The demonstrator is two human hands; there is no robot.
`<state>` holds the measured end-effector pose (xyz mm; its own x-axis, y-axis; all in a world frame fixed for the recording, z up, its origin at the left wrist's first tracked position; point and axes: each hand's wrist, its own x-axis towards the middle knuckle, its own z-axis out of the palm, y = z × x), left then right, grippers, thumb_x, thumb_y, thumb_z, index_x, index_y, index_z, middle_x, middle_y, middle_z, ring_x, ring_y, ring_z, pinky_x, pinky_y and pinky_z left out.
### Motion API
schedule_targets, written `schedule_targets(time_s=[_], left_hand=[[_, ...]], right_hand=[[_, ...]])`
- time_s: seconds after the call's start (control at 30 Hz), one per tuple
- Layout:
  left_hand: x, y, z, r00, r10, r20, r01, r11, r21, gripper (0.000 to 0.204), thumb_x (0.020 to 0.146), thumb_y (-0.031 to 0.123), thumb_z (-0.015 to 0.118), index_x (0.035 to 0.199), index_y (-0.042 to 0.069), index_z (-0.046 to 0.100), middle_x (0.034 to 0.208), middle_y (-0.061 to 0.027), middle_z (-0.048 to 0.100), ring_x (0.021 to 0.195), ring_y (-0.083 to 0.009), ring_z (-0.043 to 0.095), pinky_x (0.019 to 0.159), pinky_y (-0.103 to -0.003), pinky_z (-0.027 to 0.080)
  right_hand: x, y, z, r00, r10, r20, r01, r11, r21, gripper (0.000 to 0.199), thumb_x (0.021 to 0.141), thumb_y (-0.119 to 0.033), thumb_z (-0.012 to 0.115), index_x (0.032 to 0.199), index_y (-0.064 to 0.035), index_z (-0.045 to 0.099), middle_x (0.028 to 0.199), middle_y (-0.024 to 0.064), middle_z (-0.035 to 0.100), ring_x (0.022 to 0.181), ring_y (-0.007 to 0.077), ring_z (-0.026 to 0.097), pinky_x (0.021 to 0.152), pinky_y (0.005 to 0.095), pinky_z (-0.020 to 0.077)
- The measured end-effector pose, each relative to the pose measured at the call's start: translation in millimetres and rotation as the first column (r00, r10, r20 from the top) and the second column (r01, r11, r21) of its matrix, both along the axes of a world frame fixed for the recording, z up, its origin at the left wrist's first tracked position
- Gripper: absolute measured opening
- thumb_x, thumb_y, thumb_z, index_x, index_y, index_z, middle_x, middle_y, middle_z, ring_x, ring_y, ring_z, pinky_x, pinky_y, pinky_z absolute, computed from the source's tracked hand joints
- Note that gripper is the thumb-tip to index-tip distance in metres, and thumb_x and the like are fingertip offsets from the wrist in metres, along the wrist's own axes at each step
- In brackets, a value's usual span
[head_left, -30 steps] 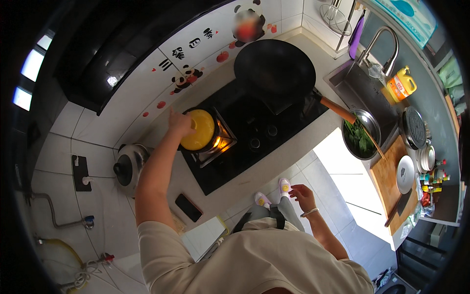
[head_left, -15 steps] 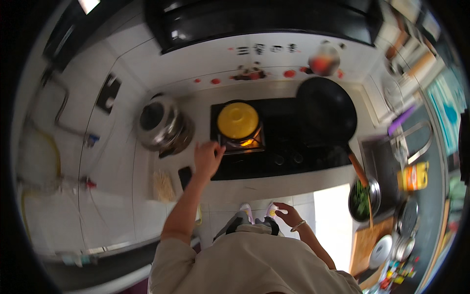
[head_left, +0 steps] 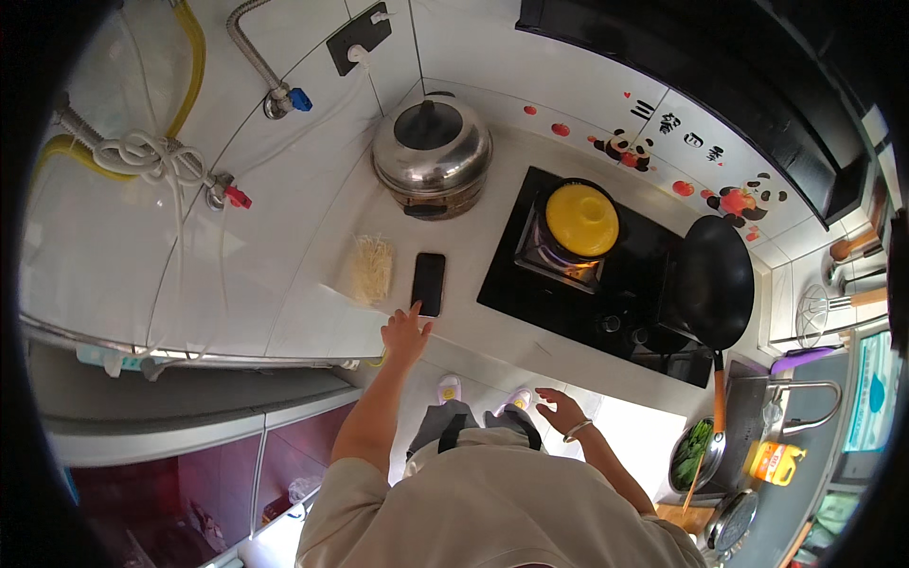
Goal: The person walks through a living area, retrieves clothing from a wardrobe, places the items on a bed, and then moves to a kitchen area where they wash their hands, check a pot on the stove, and wipe a cutting board by hand with a cloth.
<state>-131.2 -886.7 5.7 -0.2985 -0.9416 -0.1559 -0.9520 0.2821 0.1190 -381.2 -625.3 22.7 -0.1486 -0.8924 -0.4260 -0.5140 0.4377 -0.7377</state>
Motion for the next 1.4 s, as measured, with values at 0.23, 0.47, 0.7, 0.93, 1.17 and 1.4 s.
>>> schedule_targets(time_s=[0.23,0.47,0.7,0.93,1.17,1.4], left_hand=[[14,-27,8,0.986,-0.122,-0.110,0.122,0.993,-0.001,0.055,0.076,0.043,0.055,0.125,0.024,0.039,0.093,-0.0089,0.051,0.082,-0.0241,0.054,0.065,-0.039,0.042],[46,-7,6,0.946,-0.227,-0.231,0.229,0.973,-0.020,0.056,0.075,0.044,0.055,0.124,0.022,0.039,0.090,-0.0084,0.051,0.077,-0.0231,0.056,0.063,-0.038,0.042],[63,9,-2,0.938,-0.257,-0.231,0.287,0.952,0.106,0.052,0.077,0.045,0.053,0.121,0.020,0.041,0.094,-0.0091,0.052,0.082,-0.0242,0.056,0.065,-0.039,0.043],[48,27,-29,0.850,-0.441,-0.288,0.522,0.779,0.348,0.037,0.077,0.038,0.056,0.105,0.015,0.052,0.090,-0.0071,0.057,0.084,-0.0241,0.057,0.069,-0.038,0.045],[-16,93,-39,0.632,-0.655,-0.414,0.775,0.512,0.371,0.031,0.077,0.032,0.057,0.103,0.014,0.054,0.083,-0.0056,0.059,0.080,-0.0234,0.057,0.068,-0.037,0.046],[-98,224,-15,0.382,-0.809,-0.446,0.890,0.190,0.415,0.032,0.077,0.029,0.058,0.104,0.010,0.054,0.085,-0.0072,0.060,0.078,-0.0224,0.058,0.068,-0.035,0.046]], right_hand=[[64,-19,13,0.994,-0.080,0.075,0.073,0.994,0.085,0.039,0.079,-0.026,0.055,0.115,-0.0101,0.050,0.107,0.0124,0.056,0.097,0.0258,0.054,0.084,0.0334,0.0429],[111,-35,16,0.980,-0.183,0.084,0.177,0.982,0.072,0.039,0.079,-0.024,0.056,0.114,-0.0090,0.050,0.105,0.0145,0.057,0.099,0.0256,0.054,0.085,0.0336,0.0424],[133,-34,12,0.979,-0.185,0.079,0.180,0.981,0.075,0.040,0.078,-0.025,0.056,0.113,-0.0077,0.050,0.105,0.0144,0.056,0.098,0.0270,0.053,0.084,0.0340,0.0426],[133,-6,3,0.820,-0.401,0.408,0.393,0.913,0.107,0.036,0.081,-0.025,0.054,0.113,-0.0086,0.052,0.104,0.0102,0.057,0.099,0.0198,0.053,0.083,0.0340,0.0429],[137,90,20,0.311,-0.818,0.485,0.821,0.488,0.297,0.033,0.084,-0.018,0.052,0.116,-0.0103,0.050,0.106,0.0033,0.058,0.097,0.0147,0.053,0.084,0.0277,0.0413],[168,258,-44,0.292,-0.943,-0.156,0.941,0.313,-0.127,0.034,0.078,-0.023,0.057,0.108,-0.0071,0.054,0.093,0.0102,0.061,0.083,0.0204,0.059,0.072,0.0302,0.0477]])
